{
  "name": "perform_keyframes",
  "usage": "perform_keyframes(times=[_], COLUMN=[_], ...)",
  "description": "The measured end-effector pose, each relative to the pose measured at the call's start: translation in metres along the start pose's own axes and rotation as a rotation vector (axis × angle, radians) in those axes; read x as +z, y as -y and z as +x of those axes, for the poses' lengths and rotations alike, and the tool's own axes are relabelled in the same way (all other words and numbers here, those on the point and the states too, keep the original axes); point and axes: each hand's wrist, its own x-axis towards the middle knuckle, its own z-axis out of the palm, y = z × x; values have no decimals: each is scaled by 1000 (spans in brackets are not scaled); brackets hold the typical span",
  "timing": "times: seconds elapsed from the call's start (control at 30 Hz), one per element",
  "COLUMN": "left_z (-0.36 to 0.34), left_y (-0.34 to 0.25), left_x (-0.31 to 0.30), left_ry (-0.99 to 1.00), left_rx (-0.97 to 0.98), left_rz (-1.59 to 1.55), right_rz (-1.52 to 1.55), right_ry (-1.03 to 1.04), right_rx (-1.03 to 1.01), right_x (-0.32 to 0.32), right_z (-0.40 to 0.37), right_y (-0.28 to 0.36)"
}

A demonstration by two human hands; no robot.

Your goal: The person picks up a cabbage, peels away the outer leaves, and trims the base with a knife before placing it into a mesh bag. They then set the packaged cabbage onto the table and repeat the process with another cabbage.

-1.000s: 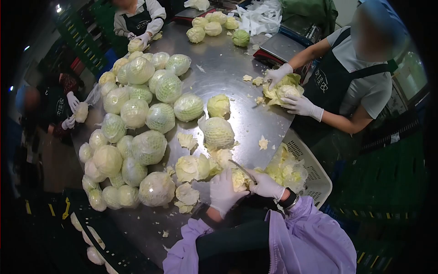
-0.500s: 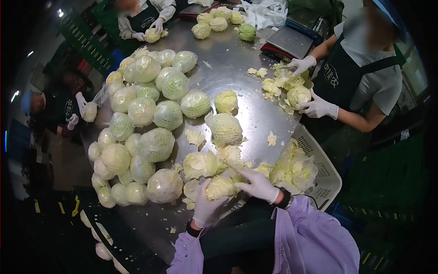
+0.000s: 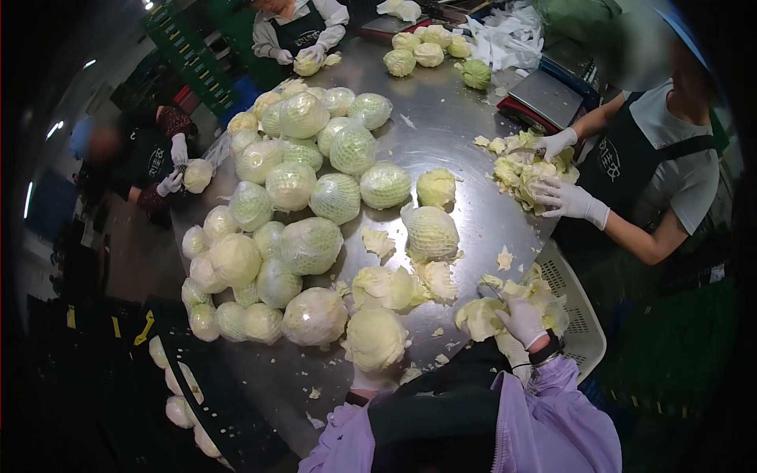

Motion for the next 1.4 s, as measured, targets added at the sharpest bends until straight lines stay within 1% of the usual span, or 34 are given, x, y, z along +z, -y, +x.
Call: perform_keyframes(times=[0.03, 0.07, 0.1, 0.13, 0.2, 0.23, 0.27, 0.3, 0.33, 0.37, 0.4, 0.43, 0.47, 0.53, 0.57, 0.6, 0.67, 0.7, 0.73, 0.8, 0.83, 0.9, 0.93, 1.03, 1.07, 1.1, 1.13, 1.2, 1.23, 1.27, 1.33, 1.37, 1.4], left_z=[-1, 1, 5, 15, 31, 35, 39, 44, 48, 48, 47, 45, 41, 32, 28, 22, 13, 8, 4, 0, 2, 2, 6, 20, 25, 30, 35, 48, 54, 59, 70, 74, 76], left_y=[25, 38, 36, 19, -21, -41, -59, -68, -67, -63, -58, -55, -53, -63, -35, -20, -1, 4, 10, 18, 20, 23, 21, 21, 29, 36, 37, 36, 37, 34, 29, 27, 26], left_x=[12, 19, 22, 19, 12, 6, 0, -3, -3, -5, -7, -8, -11, -29, -26, -26, -28, -27, -27, -25, -24, -19, -17, -9, -3, 2, 6, 13, 15, 16, 16, 18, 21], left_ry=[141, 284, 249, 249, 62, 69, 72, 76, 79, 120, 153, 113, 113, -5, -67, -72, -148, -102, -109, -8, -13, -4, -2, 25, -12, -53, -53, -57, -64, -66, -6, -7, 36], left_rx=[-64, -124, -147, -141, -36, -18, -204, -399, -382, -178, 14, -143, -134, -237, -133, -133, 44, 26, 22, -19, -24, -169, -182, -184, -131, -79, -91, -140, -137, -149, -135, -136, -85], left_rz=[-167, -334, -233, -234, -330, -339, -915, -1489, -1500, -1118, -728, -945, -953, -709, -306, -315, 226, 272, 265, 404, 399, 396, 392, 469, 448, 428, 431, 492, 481, 481, 547, 550, 576], right_rz=[-194, -194, -69, 54, 1030, 1179, 1323, 1458, 1593, 1671, 1665, 1814, 1959, 1936, 1937, 1935, 1911, 1855, 1815, 1728, 1721, 1678, 1798, 1737, 1707, 1610, 1431, 877, 513, 512, -68, 235, 237], right_ry=[-25, -29, -168, -309, 411, 519, 630, 634, 643, 550, 540, 516, 492, 357, 252, 147, 69, 10, 39, -123, -118, -19, 26, -253, -334, -314, -206, -123, -104, -92, 29, 189, 189], right_rx=[49, 43, -156, -352, 83, 78, 69, 61, 49, -47, -52, 69, 197, 227, 265, 303, 168, 235, 284, 333, 331, 422, 449, 230, 162, 112, 207, -5, -119, -122, -267, -164, -162], right_x=[-9, -14, -16, -24, -37, -23, -2, 13, 28, 45, 47, 45, 43, 23, 7, -10, -4, -6, -7, 0, 0, 2, -7, -19, -28, -46, -63, -28, -17, -11, -6, -6, 0], right_z=[-2, -2, -2, -4, -12, -9, -6, -6, -5, -1, 1, 5, 10, 26, 40, 52, 90, 105, 115, 148, 159, 178, 186, 241, 253, 249, 237, 265, 277, 286, 307, 318, 321], right_y=[1, 7, 16, 32, 78, 85, 87, 95, 100, 99, 95, 90, 85, 74, 74, 78, 42, 34, 21, 7, 1, -9, -1, 12, 28, 54, 86, 66, 60, 59, 60, 60, 58])
